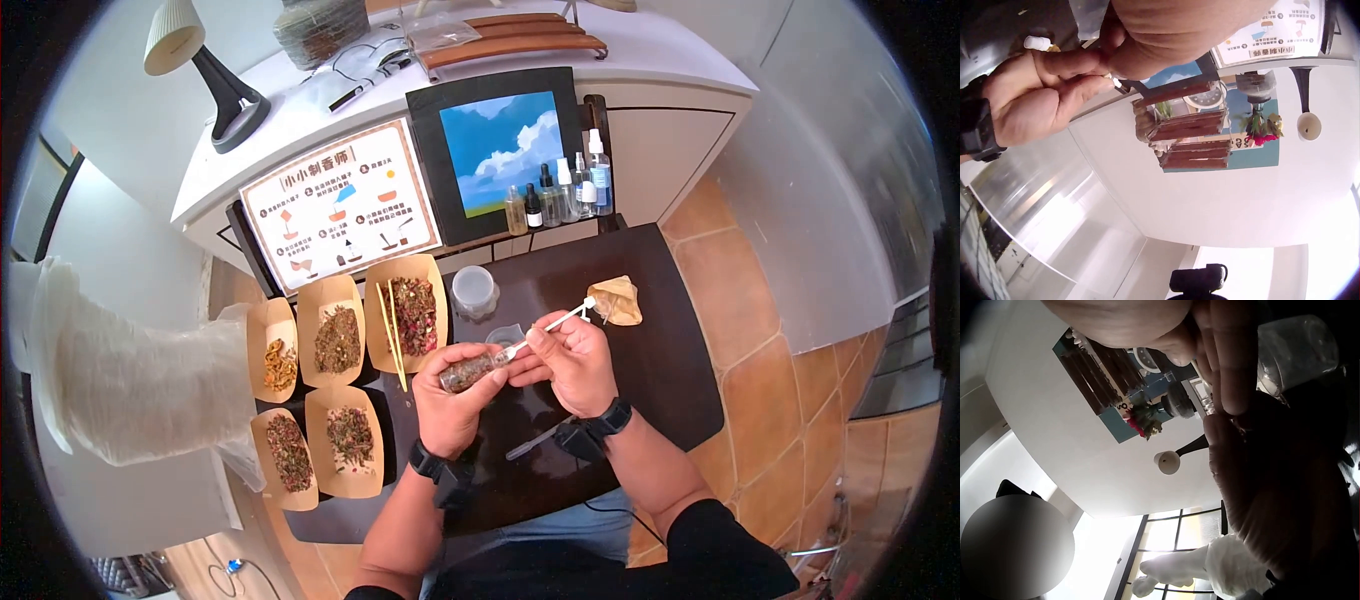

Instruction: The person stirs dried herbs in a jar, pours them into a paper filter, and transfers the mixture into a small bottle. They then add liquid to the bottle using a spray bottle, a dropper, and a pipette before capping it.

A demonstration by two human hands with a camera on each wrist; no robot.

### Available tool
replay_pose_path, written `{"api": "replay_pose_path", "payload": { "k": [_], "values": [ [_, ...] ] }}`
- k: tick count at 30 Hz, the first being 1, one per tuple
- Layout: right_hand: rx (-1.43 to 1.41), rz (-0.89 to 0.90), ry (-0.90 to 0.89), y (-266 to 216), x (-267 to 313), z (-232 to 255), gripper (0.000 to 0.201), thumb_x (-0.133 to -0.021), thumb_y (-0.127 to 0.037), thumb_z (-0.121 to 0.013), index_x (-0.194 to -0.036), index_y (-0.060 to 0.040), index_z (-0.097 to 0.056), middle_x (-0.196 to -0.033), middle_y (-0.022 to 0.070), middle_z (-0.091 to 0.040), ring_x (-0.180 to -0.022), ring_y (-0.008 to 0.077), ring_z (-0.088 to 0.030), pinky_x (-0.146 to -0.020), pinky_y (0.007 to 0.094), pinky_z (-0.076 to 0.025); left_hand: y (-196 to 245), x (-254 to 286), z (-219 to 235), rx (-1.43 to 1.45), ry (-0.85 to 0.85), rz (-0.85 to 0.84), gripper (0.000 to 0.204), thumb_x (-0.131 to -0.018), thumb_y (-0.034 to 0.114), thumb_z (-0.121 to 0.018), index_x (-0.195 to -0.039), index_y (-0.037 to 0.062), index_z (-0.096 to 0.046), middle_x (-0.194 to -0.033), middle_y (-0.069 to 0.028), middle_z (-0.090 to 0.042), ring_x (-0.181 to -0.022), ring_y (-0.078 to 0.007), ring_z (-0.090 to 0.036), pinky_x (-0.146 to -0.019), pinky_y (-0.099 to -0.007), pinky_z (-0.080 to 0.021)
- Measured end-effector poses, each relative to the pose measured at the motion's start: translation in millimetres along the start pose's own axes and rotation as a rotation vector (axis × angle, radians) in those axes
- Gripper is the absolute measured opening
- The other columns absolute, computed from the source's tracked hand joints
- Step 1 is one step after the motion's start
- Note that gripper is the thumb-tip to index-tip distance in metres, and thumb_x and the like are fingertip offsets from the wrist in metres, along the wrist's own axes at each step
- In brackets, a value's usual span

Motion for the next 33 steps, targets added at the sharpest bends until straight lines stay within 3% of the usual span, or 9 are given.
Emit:
{"api": "replay_pose_path", "payload": {
  "k": [23, 25, 33],
  "values": [
    [-0.011, 0.067, 0.063, -4, -3, 3, 0.023, -0.107, -0.015, -0.056, -0.113, 0.0052, -0.047, -0.103, 0.0270, -0.070, -0.089, 0.0347, -0.076, -0.075, 0.0393, -0.067, -4, 2, 4, 0.109, 0.074, 0.016, 0.033, -0.084, -0.012, -0.075, -0.114, -0.0004, -0.064, -0.118, -0.0172, -0.070, -0.104, -0.0211, -0.070, -0.093, -0.0346, -0.058],
    [0.000, 0.075, 0.082, -4, -4, 6, 0.021, -0.107, -0.015, -0.057, -0.112, 0.0031, -0.049, -0.101, 0.0255, -0.071, -0.087, 0.0336, -0.077, -0.073, 0.0382, -0.067, -4, 1, 7, 0.203, 0.084, 0.002, 0.034, -0.085, -0.012, -0.076, -0.115, -0.0014, -0.064, -0.117, -0.0165, -0.071, -0.102, -0.0184, -0.070, -0.091, -0.0309, -0.058],
    [0.072, 0.153, 0.148, -16, -4, 8, 0.019, -0.106, -0.014, -0.059, -0.111, 0.0027, -0.053, -0.096, 0.0230, -0.071, -0.082, 0.0317, -0.077, -0.068, 0.0361, -0.066, -13, -3, 26, 0.387, 0.123, -0.006, 0.035, -0.087, -0.006, -0.074, -0.118, 0.0007, -0.060, -0.116, -0.0176, -0.069, -0.096, -0.0212, -0.069, -0.084, -0.0322, -0.057]
  ]
}}
Point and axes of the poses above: each hand's wrist, its own x-axis away from the middle knuckle, its own z-axis out of the back of the hand, y = z × x, the point moved 9 cm from there along -x, towards the middle knuckle
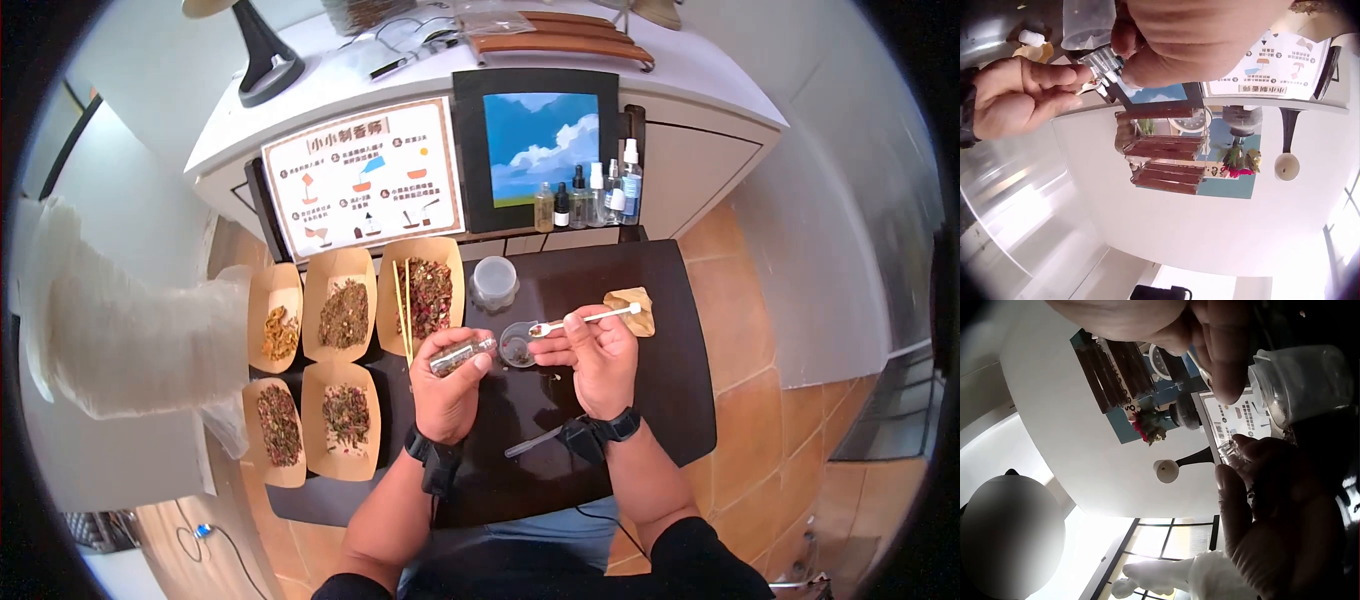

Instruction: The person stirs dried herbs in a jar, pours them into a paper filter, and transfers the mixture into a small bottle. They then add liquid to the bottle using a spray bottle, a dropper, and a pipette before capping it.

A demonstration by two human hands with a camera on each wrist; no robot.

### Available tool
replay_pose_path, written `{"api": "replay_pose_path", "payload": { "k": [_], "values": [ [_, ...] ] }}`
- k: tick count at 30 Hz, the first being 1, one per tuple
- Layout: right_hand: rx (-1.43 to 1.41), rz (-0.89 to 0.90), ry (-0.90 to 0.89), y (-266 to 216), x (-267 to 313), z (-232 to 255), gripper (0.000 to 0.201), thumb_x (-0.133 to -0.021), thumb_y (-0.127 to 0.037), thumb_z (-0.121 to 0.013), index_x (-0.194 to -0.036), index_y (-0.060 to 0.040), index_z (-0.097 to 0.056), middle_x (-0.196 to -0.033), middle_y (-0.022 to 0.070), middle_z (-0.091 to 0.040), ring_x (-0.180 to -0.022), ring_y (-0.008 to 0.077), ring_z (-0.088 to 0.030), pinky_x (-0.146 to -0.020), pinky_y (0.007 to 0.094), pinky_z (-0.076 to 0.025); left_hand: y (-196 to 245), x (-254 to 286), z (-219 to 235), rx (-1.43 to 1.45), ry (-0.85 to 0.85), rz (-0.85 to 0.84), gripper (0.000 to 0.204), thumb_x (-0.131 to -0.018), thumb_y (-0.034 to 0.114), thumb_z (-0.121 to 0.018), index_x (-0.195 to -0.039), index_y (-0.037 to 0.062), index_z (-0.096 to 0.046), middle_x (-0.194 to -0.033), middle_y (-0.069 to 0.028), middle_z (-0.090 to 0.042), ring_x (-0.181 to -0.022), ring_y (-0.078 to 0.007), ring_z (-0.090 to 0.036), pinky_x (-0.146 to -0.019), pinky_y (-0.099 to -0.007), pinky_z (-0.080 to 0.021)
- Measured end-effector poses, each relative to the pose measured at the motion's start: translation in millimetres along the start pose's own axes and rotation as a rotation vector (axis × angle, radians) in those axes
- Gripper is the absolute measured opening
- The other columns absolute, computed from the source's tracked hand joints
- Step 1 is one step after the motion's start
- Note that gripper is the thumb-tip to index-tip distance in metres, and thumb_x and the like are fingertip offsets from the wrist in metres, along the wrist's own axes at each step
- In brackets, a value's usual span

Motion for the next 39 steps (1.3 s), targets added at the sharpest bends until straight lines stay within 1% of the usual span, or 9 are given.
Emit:
{"api": "replay_pose_path", "payload": {
  "k": [3, 9, 17, 25, 27, 29, 31, 33, 39],
  "values": [
    [0.090, 0.019, -0.002, -3, 1, -2, 0.018, -0.107, -0.012, -0.057, -0.111, 0.0048, -0.051, -0.099, 0.0238, -0.071, -0.083, 0.0296, -0.076, -0.071, 0.0368, -0.066, -1, 1, 0, 0.013, -0.022, 0.025, 0.036, -0.087, -0.005, -0.075, -0.119, 0.0003, -0.059, -0.116, -0.0184, -0.069, -0.095, -0.0212, -0.069, -0.081, -0.0325, -0.057],
    [0.175, 0.108, 0.033, -6, 2, -1, 0.016, -0.106, -0.010, -0.057, -0.111, 0.0037, -0.053, -0.101, 0.0234, -0.070, -0.081, 0.0289, -0.076, -0.065, 0.0346, -0.066, -1, 1, 6, 0.006, -0.025, 0.025, 0.037, -0.085, -0.004, -0.076, -0.118, 0.0006, -0.060, -0.113, -0.0176, -0.070, -0.093, -0.0208, -0.069, -0.080, -0.0325, -0.056],
    [0.347, 0.310, 0.001, -22, 11, -8, 0.018, -0.104, -0.011, -0.061, -0.108, 0.0063, -0.061, -0.102, 0.0175, -0.071, -0.076, 0.0141, -0.070, -0.061, 0.0241, -0.059, 0, 2, 3, -0.013, -0.025, 0.032, 0.036, -0.085, -0.004, -0.077, -0.117, 0.0008, -0.061, -0.111, -0.0159, -0.072, -0.092, -0.0179, -0.070, -0.079, -0.0300, -0.056],
    [0.298, 0.405, -0.030, -24, 14, -8, 0.015, -0.102, -0.008, -0.064, -0.108, 0.0060, -0.061, -0.106, 0.0194, -0.070, -0.075, 0.0146, -0.070, -0.059, 0.0233, -0.057, -3, 2, 7, -0.019, -0.026, 0.062, 0.037, -0.084, -0.003, -0.080, -0.116, 0.0013, -0.062, -0.111, -0.0140, -0.073, -0.091, -0.0152, -0.070, -0.075, -0.0269, -0.056],
    [0.280, 0.424, -0.032, -24, 15, -8, 0.014, -0.102, -0.006, -0.064, -0.108, 0.0054, -0.061, -0.107, 0.0196, -0.069, -0.075, 0.0152, -0.070, -0.060, 0.0236, -0.057, -5, 2, 8, 0.015, -0.058, 0.085, 0.037, -0.083, -0.007, -0.079, -0.116, 0.0000, -0.064, -0.115, -0.0144, -0.073, -0.104, -0.0176, -0.070, -0.092, -0.0325, -0.058],
    [0.288, 0.556, -0.053, -32, 19, -11, 0.011, -0.099, -0.003, -0.067, -0.107, 0.0044, -0.063, -0.106, 0.0192, -0.069, -0.076, 0.0153, -0.069, -0.061, 0.0242, -0.058, -5, 2, 7, 0.022, -0.062, 0.087, 0.037, -0.083, -0.007, -0.080, -0.116, 0.0000, -0.064, -0.115, -0.0144, -0.073, -0.104, -0.0177, -0.071, -0.092, -0.0326, -0.058],
    [0.329, 0.576, -0.072, -34, 19, -14, 0.011, -0.098, -0.001, -0.068, -0.106, 0.0045, -0.065, -0.105, 0.0185, -0.068, -0.077, 0.0149, -0.069, -0.062, 0.0244, -0.058, -5, 2, 4, 0.029, -0.068, 0.089, 0.037, -0.083, -0.006, -0.080, -0.116, 0.0000, -0.064, -0.115, -0.0145, -0.073, -0.104, -0.0177, -0.071, -0.092, -0.0328, -0.058],
    [0.370, 0.596, -0.091, -34, 20, -17, 0.011, -0.097, 0.000, -0.069, -0.106, 0.0046, -0.066, -0.104, 0.0179, -0.068, -0.077, 0.0144, -0.068, -0.063, 0.0246, -0.059, -2, 2, 2, -0.002, -0.051, 0.051, 0.038, -0.083, 0.001, -0.083, -0.115, 0.0017, -0.063, -0.110, -0.0131, -0.073, -0.090, -0.0137, -0.069, -0.073, -0.0261, -0.055],
    [0.315, 0.419, -0.064, -23, 16, -10, 0.011, -0.095, 0.001, -0.071, -0.105, 0.0040, -0.069, -0.102, 0.0143, -0.068, -0.077, 0.0125, -0.067, -0.067, 0.0247, -0.057, -7, 2, 7, 0.011, -0.061, 0.071, 0.037, -0.086, 0.006, -0.082, -0.117, 0.0011, -0.062, -0.107, -0.0142, -0.073, -0.082, -0.0131, -0.066, -0.070, -0.0270, -0.053]
  ]
}}
Point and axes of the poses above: each hand's wrist, its own x-axis away from the middle knuckle, its own z-axis out of the back of the hand, y = z × x, the point moved 9 cm from there along -x, towards the middle knuckle
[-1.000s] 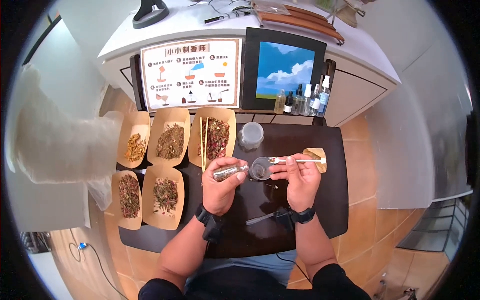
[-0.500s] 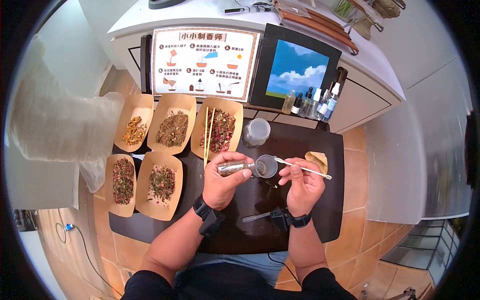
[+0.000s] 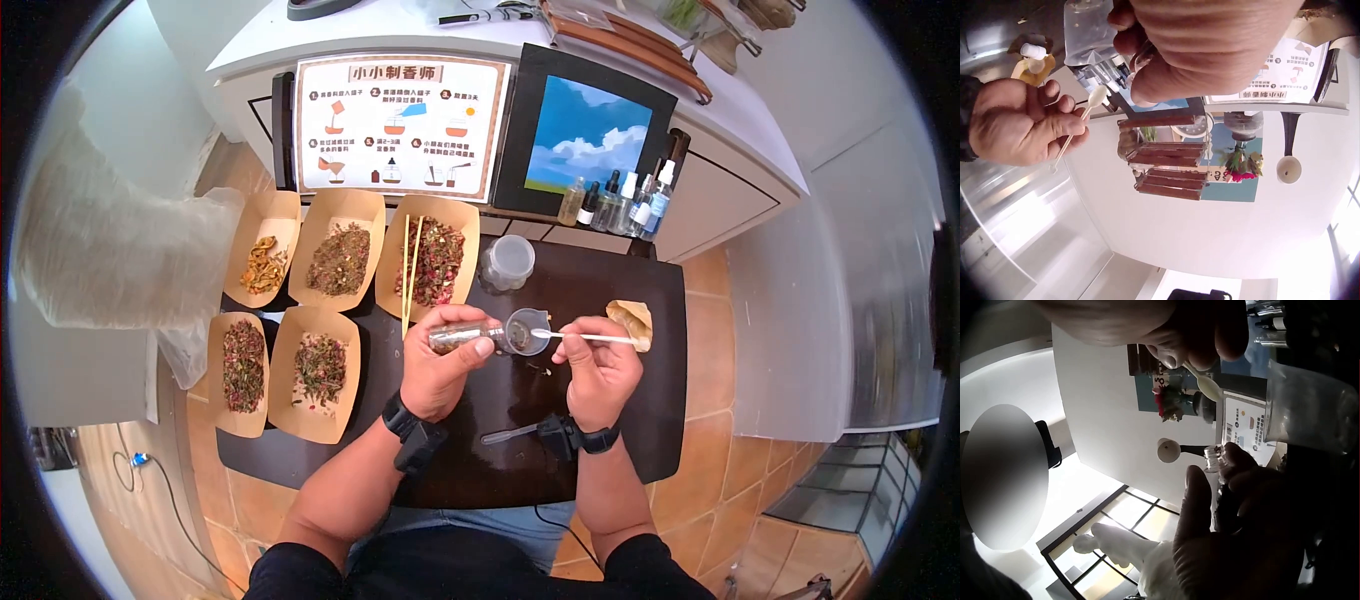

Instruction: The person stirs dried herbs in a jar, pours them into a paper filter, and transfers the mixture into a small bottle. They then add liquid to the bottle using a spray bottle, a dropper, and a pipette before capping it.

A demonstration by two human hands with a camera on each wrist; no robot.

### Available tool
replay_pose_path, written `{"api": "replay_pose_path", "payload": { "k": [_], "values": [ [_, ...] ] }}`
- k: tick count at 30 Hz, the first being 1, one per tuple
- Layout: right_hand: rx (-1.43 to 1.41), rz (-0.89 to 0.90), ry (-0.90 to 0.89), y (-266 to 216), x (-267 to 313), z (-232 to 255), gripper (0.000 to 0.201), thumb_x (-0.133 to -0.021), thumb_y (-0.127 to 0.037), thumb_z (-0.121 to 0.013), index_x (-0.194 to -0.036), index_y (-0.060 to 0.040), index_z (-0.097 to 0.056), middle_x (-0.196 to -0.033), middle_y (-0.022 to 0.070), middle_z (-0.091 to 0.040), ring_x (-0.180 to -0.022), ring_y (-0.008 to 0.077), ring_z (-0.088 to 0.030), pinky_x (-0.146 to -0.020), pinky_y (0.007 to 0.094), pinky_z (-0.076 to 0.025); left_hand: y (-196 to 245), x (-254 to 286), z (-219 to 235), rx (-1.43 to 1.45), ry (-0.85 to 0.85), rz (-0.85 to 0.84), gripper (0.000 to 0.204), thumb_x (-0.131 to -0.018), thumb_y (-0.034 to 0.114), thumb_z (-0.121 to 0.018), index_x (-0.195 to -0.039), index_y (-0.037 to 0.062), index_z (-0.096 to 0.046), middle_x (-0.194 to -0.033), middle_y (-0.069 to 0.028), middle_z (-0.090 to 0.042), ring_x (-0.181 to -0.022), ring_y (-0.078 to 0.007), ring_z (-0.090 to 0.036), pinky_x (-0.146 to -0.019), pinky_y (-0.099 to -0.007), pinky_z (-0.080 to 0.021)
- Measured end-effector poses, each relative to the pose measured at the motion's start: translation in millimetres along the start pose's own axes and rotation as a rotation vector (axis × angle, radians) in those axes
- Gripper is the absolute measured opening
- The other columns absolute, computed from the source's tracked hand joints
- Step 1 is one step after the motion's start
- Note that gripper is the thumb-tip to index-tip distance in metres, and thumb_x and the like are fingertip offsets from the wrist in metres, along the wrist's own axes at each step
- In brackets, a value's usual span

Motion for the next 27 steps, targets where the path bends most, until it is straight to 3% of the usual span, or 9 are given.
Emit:
{"api": "replay_pose_path", "payload": {
  "k": [3, 5, 7, 12, 17, 21, 24, 26, 27],
  "values": [
    [-0.026, -0.152, 0.049, 17, 1, 6, 0.009, -0.095, 0.001, -0.071, -0.104, 0.0040, -0.070, -0.100, 0.0118, -0.068, -0.077, 0.0119, -0.066, -0.068, 0.0239, -0.055, -2, 0, 0, -0.020, 0.008, 0.002, 0.037, -0.087, 0.009, -0.082, -0.117, 0.0010, -0.062, -0.106, -0.0144, -0.073, -0.079, -0.0128, -0.064, -0.069, -0.0273, -0.052],
    [0.139, 0.009, -0.013, 6, -2, 2, 0.011, -0.096, -0.001, -0.070, -0.106, 0.0044, -0.068, -0.102, 0.0125, -0.067, -0.079, 0.0143, -0.067, -0.073, 0.0258, -0.057, -2, 1, 0, -0.013, 0.005, 0.008, 0.037, -0.087, 0.009, -0.082, -0.117, 0.0012, -0.062, -0.106, -0.0143, -0.073, -0.078, -0.0128, -0.064, -0.069, -0.0274, -0.052],
    [0.139, 0.003, -0.007, 4, -3, 3, 0.013, -0.094, -0.004, -0.074, -0.104, 0.0045, -0.072, -0.104, 0.0122, -0.070, -0.088, 0.0163, -0.066, -0.078, 0.0289, -0.054, -2, 1, 1, -0.008, 0.007, 0.012, 0.037, -0.087, 0.009, -0.082, -0.116, 0.0013, -0.062, -0.106, -0.0142, -0.073, -0.078, -0.0129, -0.064, -0.069, -0.0274, -0.052],
    [0.402, 0.280, -0.096, -26, -10, -15, 0.011, -0.087, -0.006, -0.080, -0.098, -0.0019, -0.079, -0.108, 0.0129, -0.074, -0.113, 0.0297, -0.064, -0.095, 0.0406, -0.050, -1, 0, 0, -0.038, 0.009, 0.001, 0.037, -0.087, 0.010, -0.081, -0.117, 0.0006, -0.061, -0.106, -0.0140, -0.073, -0.079, -0.0137, -0.064, -0.070, -0.0284, -0.052],
    [0.406, 0.246, -0.095, -20, -10, -10, 0.012, -0.086, -0.007, -0.082, -0.098, -0.0048, -0.080, -0.093, 0.0075, -0.076, -0.117, 0.0306, -0.064, -0.094, 0.0411, -0.051, -3, 2, -1, -0.046, -0.013, 0.009, 0.037, -0.088, 0.009, -0.079, -0.118, -0.0005, -0.060, -0.105, -0.0155, -0.073, -0.082, -0.0162, -0.066, -0.073, -0.0296, -0.052],
    [0.291, 0.197, -0.093, -22, -7, -9, 0.013, -0.087, -0.003, -0.080, -0.100, -0.0038, -0.080, -0.090, 0.0070, -0.075, -0.114, 0.0298, -0.066, -0.088, 0.0384, -0.052, -3, 1, -2, 0.019, -0.007, -0.004, 0.036, -0.087, 0.007, -0.081, -0.116, -0.0012, -0.062, -0.104, -0.0142, -0.073, -0.081, -0.0152, -0.066, -0.074, -0.0290, -0.053],
    [0.452, 0.416, -0.064, -45, -4, -4, 0.014, -0.092, -0.004, -0.076, -0.105, 0.0016, -0.077, -0.090, 0.0088, -0.074, -0.098, 0.0238, -0.068, -0.080, 0.0328, -0.054, -2, 1, 1, -0.013, 0.001, -0.025, 0.039, -0.088, 0.017, -0.082, -0.117, -0.0004, -0.062, -0.099, -0.0138, -0.074, -0.079, -0.0171, -0.066, -0.074, -0.0327, -0.053],
    [0.184, 0.096, 0.046, -22, 0, 16, 0.019, -0.098, -0.004, -0.068, -0.116, 0.0039, -0.072, -0.090, 0.0103, -0.073, -0.077, 0.0166, -0.068, -0.071, 0.0278, -0.054, -5, 0, 3, 0.007, -0.026, -0.019, 0.039, -0.088, 0.018, -0.082, -0.116, -0.0003, -0.062, -0.098, -0.0133, -0.074, -0.077, -0.0171, -0.065, -0.073, -0.0329, -0.052],
    [0.182, 0.096, 0.060, -21, 0, 19, 0.019, -0.098, -0.004, -0.068, -0.116, 0.0039, -0.072, -0.090, 0.0103, -0.073, -0.077, 0.0166, -0.068, -0.071, 0.0278, -0.054, -5, 0, 3, 0.036, -0.041, -0.025, 0.039, -0.089, 0.019, -0.082, -0.116, -0.0001, -0.062, -0.098, -0.0127, -0.073, -0.076, -0.0170, -0.065, -0.071, -0.0331, -0.052]
  ]
}}
Point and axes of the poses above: each hand's wrist, its own x-axis away from the middle knuckle, its own z-axis out of the back of the hand, y = z × x, the point moved 9 cm from there along -x, towards the middle knuckle
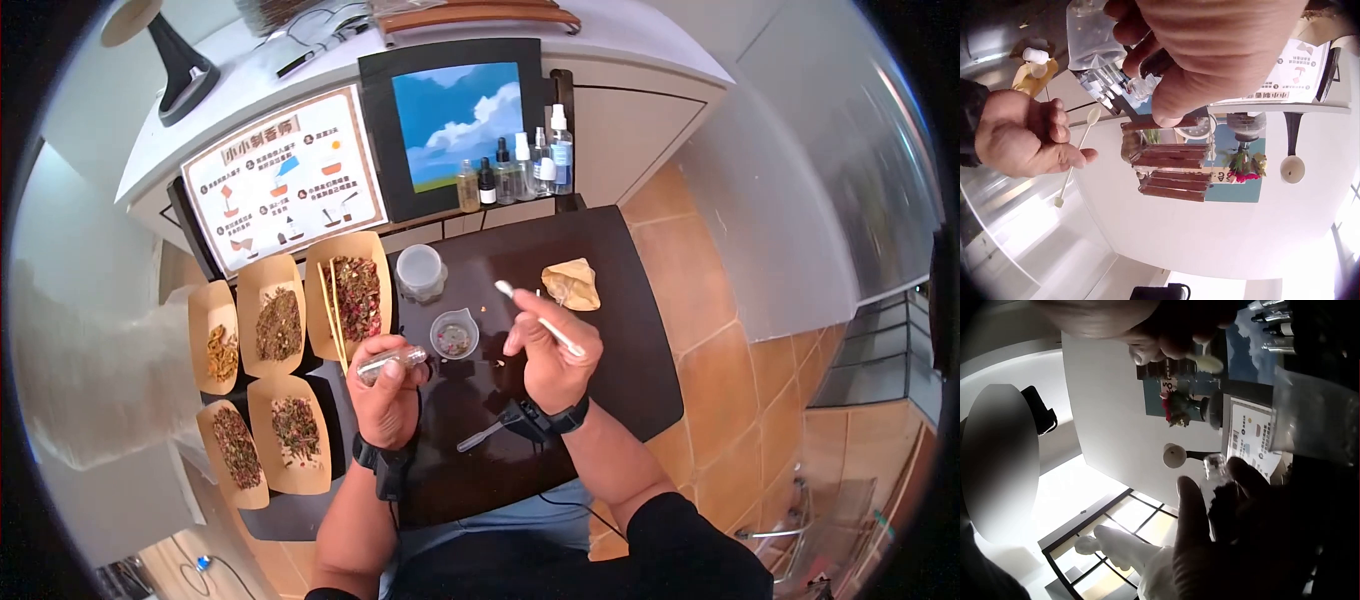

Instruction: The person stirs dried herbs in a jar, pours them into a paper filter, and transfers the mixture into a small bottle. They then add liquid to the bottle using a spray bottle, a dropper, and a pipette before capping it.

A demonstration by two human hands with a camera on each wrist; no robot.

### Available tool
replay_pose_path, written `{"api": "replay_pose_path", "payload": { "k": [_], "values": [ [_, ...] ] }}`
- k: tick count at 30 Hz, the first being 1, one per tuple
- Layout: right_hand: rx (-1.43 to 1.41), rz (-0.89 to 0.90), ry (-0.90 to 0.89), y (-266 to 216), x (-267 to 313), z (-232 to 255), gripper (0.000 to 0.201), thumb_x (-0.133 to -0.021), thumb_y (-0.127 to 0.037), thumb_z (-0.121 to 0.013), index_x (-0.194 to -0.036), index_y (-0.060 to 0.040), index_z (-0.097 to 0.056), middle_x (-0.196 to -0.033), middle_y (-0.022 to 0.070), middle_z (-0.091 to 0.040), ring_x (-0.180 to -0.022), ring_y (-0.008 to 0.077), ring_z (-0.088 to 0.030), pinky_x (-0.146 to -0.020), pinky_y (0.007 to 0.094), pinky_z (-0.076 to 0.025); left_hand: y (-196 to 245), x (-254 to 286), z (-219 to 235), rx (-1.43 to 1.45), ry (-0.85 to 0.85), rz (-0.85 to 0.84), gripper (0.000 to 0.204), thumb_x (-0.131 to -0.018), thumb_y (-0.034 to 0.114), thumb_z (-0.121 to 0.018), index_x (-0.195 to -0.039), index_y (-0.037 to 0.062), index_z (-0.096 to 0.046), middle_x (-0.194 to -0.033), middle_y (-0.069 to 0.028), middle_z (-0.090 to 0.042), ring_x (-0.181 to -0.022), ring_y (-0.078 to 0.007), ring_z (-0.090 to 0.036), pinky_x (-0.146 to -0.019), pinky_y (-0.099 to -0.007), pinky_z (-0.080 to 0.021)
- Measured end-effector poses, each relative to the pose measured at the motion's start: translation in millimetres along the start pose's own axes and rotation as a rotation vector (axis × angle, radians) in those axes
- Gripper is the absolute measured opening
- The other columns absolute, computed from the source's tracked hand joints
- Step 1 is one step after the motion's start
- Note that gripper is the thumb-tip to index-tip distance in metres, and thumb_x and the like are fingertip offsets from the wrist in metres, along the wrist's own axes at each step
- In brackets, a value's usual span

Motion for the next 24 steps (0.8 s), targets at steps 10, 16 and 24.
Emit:
{"api": "replay_pose_path", "payload": {
  "k": [10, 16, 24],
  "values": [
    [-0.010, 0.134, 0.358, 10, -26, 48, 0.040, -0.100, 0.004, -0.053, -0.139, 0.0018, -0.058, -0.126, 0.0183, -0.069, -0.105, 0.0207, -0.071, -0.087, 0.0313, -0.058, 0, 4, -15, -0.149, -0.021, -0.007, 0.052, -0.106, 0.059, -0.043, -0.098, 0.0093, -0.056, -0.070, -0.0046, -0.057, -0.055, -0.0150, -0.049, -0.048, -0.0283, -0.036],
    [0.091, 0.141, 0.246, 16, -31, 48, 0.072, -0.080, 0.016, -0.035, -0.149, 0.0038, -0.049, -0.140, 0.0217, -0.061, -0.117, 0.0278, -0.068, -0.098, 0.0370, -0.055, -3, 3, -14, -0.021, 0.002, 0.049, 0.056, -0.105, 0.062, -0.042, -0.086, 0.0102, -0.051, -0.061, -0.0001, -0.045, -0.047, -0.0113, -0.034, -0.044, -0.0275, -0.026],
    [-0.079, -0.121, 0.348, 43, -29, 67, 0.030, -0.105, -0.012, -0.054, -0.124, 0.0081, -0.066, -0.116, 0.0173, -0.073, -0.098, 0.0254, -0.072, -0.085, 0.0367, -0.058, -3, 4, -15, 0.085, -0.064, 0.065, 0.049, -0.109, 0.052, -0.042, -0.091, 0.0090, -0.057, -0.064, 0.0005, -0.044, -0.049, -0.0099, -0.033, -0.045, -0.0261, -0.028]
  ]
}}
Point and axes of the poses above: each hand's wrist, its own x-axis away from the middle knuckle, its own z-axis out of the back of the hand, y = z × x, the point moved 9 cm from there along -x, towards the middle knuckle
